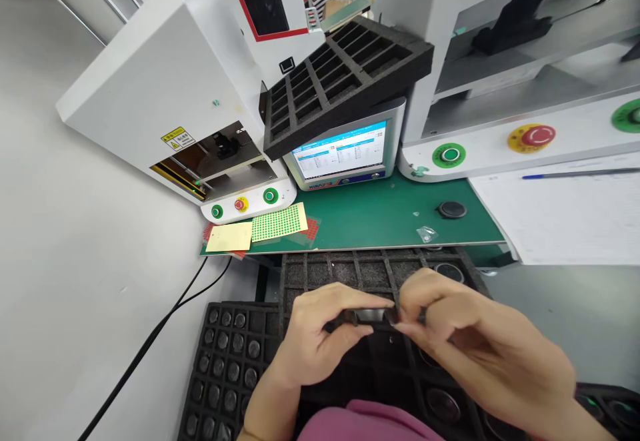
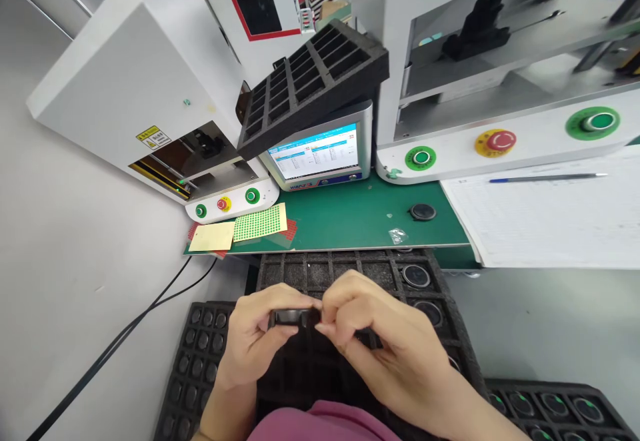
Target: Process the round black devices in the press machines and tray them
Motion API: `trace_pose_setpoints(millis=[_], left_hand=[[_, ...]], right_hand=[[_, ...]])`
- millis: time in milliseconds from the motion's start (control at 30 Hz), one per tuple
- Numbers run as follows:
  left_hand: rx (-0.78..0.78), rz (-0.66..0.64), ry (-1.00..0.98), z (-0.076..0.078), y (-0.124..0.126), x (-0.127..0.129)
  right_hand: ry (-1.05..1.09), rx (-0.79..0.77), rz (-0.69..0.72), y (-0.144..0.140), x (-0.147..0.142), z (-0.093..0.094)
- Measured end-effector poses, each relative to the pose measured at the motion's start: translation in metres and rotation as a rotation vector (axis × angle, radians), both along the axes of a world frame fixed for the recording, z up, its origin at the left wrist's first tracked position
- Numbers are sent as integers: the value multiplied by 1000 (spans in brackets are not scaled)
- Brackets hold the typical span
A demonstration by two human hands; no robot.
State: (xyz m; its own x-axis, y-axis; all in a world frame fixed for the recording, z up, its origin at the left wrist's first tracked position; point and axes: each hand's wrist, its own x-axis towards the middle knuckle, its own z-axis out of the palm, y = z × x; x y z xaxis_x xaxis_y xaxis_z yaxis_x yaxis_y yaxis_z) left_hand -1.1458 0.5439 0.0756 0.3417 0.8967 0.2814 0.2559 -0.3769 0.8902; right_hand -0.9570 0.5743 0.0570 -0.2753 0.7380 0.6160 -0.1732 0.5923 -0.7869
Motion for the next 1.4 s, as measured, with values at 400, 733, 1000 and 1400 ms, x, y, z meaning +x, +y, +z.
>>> trace_pose_setpoints(millis=[400, 733, 1000, 1400], left_hand=[[57, 72, -16, -12, 3, -4], [96, 726, 243, -59, 54, -6], [-26, 579, 558, -152, 150, -3], [-372, 245, 43, -109, 81, 31]], right_hand=[[141, -36, -226, -6, -21, -15], [-282, -162, -731, 34, 18, -71], [-633, -545, -947, 158, 68, -146], [-56, -409, -278, 98, 22, -107]])
